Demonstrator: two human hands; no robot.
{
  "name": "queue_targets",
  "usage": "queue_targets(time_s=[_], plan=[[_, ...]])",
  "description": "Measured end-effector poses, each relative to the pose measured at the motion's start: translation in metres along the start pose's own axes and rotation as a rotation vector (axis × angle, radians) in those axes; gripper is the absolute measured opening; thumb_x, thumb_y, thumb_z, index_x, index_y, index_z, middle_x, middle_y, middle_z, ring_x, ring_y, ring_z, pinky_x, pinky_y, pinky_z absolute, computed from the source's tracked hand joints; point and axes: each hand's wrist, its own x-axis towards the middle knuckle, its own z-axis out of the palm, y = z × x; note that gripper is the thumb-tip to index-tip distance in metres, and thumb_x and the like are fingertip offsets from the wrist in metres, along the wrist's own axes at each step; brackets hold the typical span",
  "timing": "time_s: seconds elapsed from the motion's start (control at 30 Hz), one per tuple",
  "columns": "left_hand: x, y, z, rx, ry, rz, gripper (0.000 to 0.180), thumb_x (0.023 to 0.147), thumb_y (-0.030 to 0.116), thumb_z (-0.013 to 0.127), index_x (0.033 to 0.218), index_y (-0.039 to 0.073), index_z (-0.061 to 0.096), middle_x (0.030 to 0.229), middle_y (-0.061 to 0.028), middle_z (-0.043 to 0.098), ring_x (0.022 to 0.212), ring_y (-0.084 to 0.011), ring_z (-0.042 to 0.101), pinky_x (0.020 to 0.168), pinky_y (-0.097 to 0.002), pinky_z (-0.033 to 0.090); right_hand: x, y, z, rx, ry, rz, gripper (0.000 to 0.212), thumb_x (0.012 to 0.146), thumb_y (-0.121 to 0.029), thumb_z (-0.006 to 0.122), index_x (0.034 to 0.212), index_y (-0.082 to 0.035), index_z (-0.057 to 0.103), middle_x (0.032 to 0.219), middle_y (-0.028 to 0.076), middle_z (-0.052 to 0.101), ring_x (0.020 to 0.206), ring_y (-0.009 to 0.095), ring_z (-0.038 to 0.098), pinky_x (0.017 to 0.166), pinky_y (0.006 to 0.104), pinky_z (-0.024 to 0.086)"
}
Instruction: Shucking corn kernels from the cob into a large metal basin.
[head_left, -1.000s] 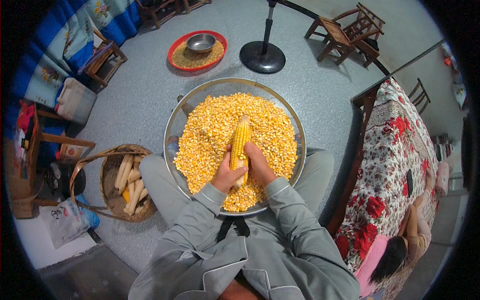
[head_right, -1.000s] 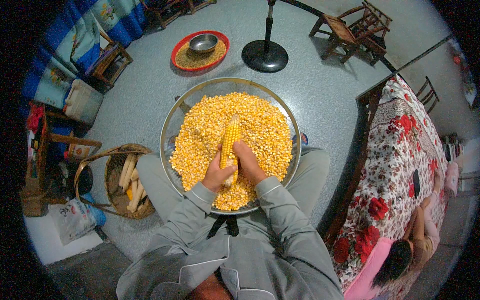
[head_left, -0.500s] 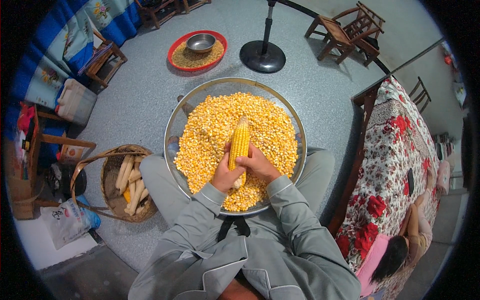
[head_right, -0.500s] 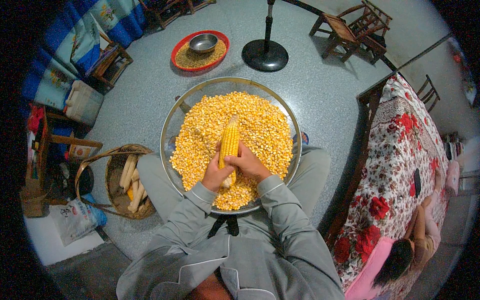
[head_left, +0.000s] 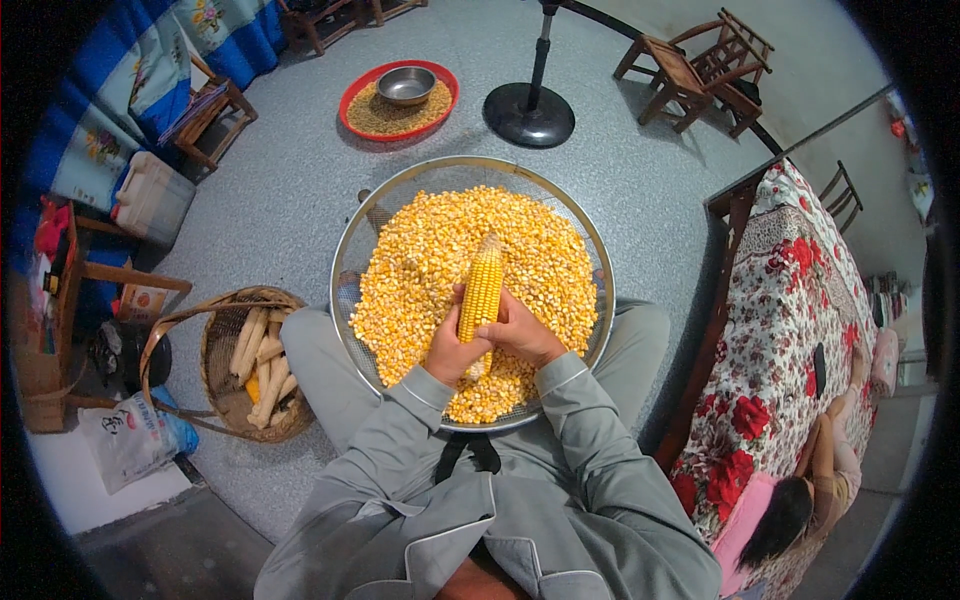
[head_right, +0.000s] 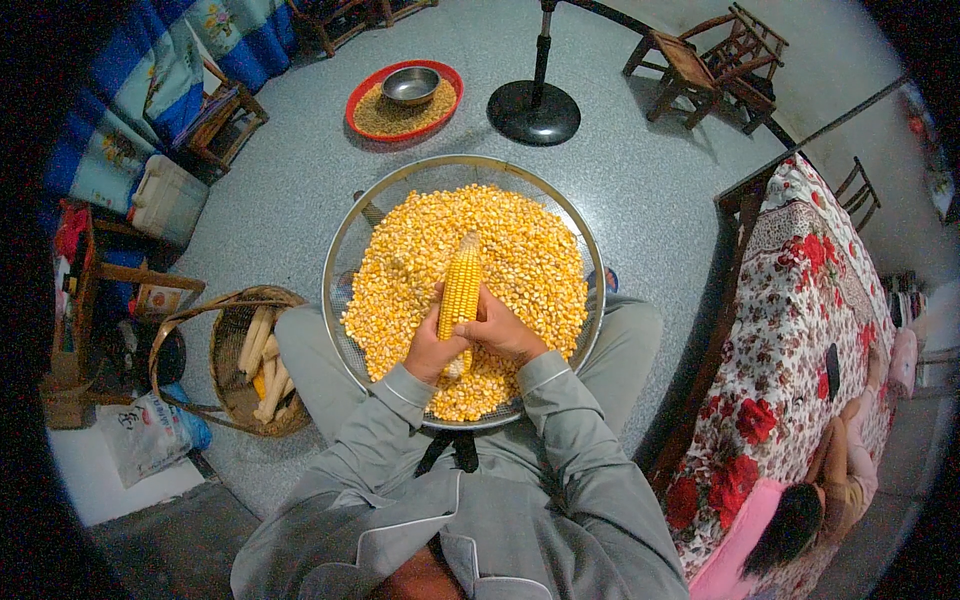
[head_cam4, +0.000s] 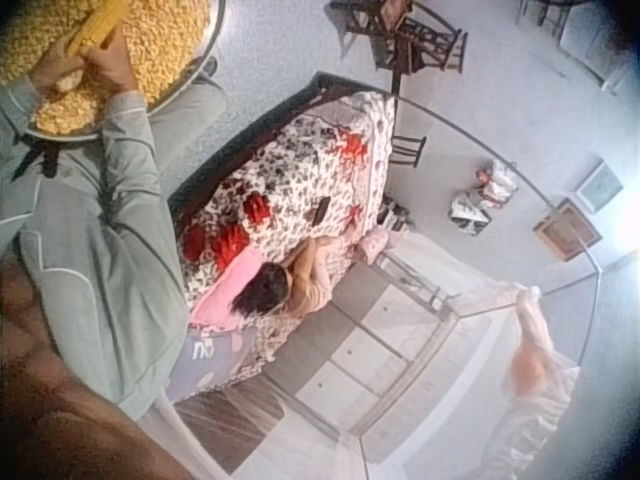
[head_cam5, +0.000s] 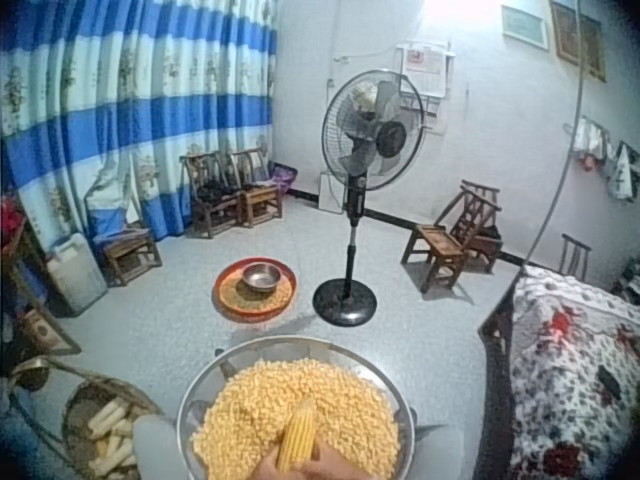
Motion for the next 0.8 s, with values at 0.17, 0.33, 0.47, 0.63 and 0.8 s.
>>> queue_targets(time_s=[0.17, 0.33, 0.47, 0.63, 0.8], plan=[[-0.003, 0.008, 0.005, -0.145, -0.07, -0.027, 0.07, 0.073, 0.002, 0.068, 0.135, 0.001, 0.034, 0.118, -0.008, 0.052, 0.106, -0.0181, 0.055, 0.089, -0.031, 0.046, -0.003, 0.003, -0.005, -0.064, 0.03, 0.029, 0.073, 0.078, -0.009, 0.069, 0.138, -0.003, 0.029, 0.125, 0.008, 0.049, 0.115, 0.018, 0.048, 0.096, 0.0321, 0.042], [0.0, 0.003, 0.003, -0.101, -0.055, -0.041, 0.067, 0.073, 0.0, 0.065, 0.133, 0.002, 0.035, 0.117, -0.0081, 0.052, 0.105, -0.0182, 0.055, 0.088, -0.0311, 0.047, -0.002, 0.021, -0.002, -0.215, 0.117, -0.063, 0.068, 0.083, -0.011, 0.064, 0.14, -0.004, 0.029, 0.127, 0.007, 0.048, 0.114, 0.016, 0.049, 0.096, 0.0301, 0.041], [0.002, -0.009, -0.001, 0.008, -0.015, 0.048, 0.066, 0.072, 0.002, 0.064, 0.131, 0.001, 0.036, 0.116, -0.0105, 0.054, 0.103, -0.0187, 0.056, 0.086, -0.0309, 0.048, 0.001, 0.032, 0.003, -0.257, 0.179, -0.158, 0.054, 0.089, -0.014, 0.059, 0.135, -0.001, 0.034, 0.116, 0.007, 0.052, 0.101, 0.014, 0.052, 0.086, 0.0289, 0.045], [-0.007, 0.0, 0.015, 0.359, 0.115, 0.064, 0.069, 0.072, 0.005, 0.064, 0.133, -0.001, 0.034, 0.116, -0.0129, 0.055, 0.103, -0.0211, 0.057, 0.087, -0.0324, 0.047, 0.004, 0.03, 0.004, -0.122, 0.371, -0.085, 0.043, 0.091, -0.018, 0.057, 0.127, 0.0, 0.043, 0.109, 0.006, 0.056, 0.095, 0.014, 0.054, 0.082, 0.0287, 0.046], [-0.005, -0.006, 0.005, 0.309, 0.069, 0.105, 0.07, 0.075, 0.005, 0.063, 0.136, -0.002, 0.03, 0.119, -0.0127, 0.053, 0.105, -0.0202, 0.056, 0.087, -0.0314, 0.047, 0.007, 0.027, -0.001, -0.133, 0.272, -0.03, 0.043, 0.089, -0.022, 0.061, 0.123, -0.001, 0.047, 0.107, 0.006, 0.058, 0.094, 0.015, 0.055, 0.082, 0.0287, 0.047]])
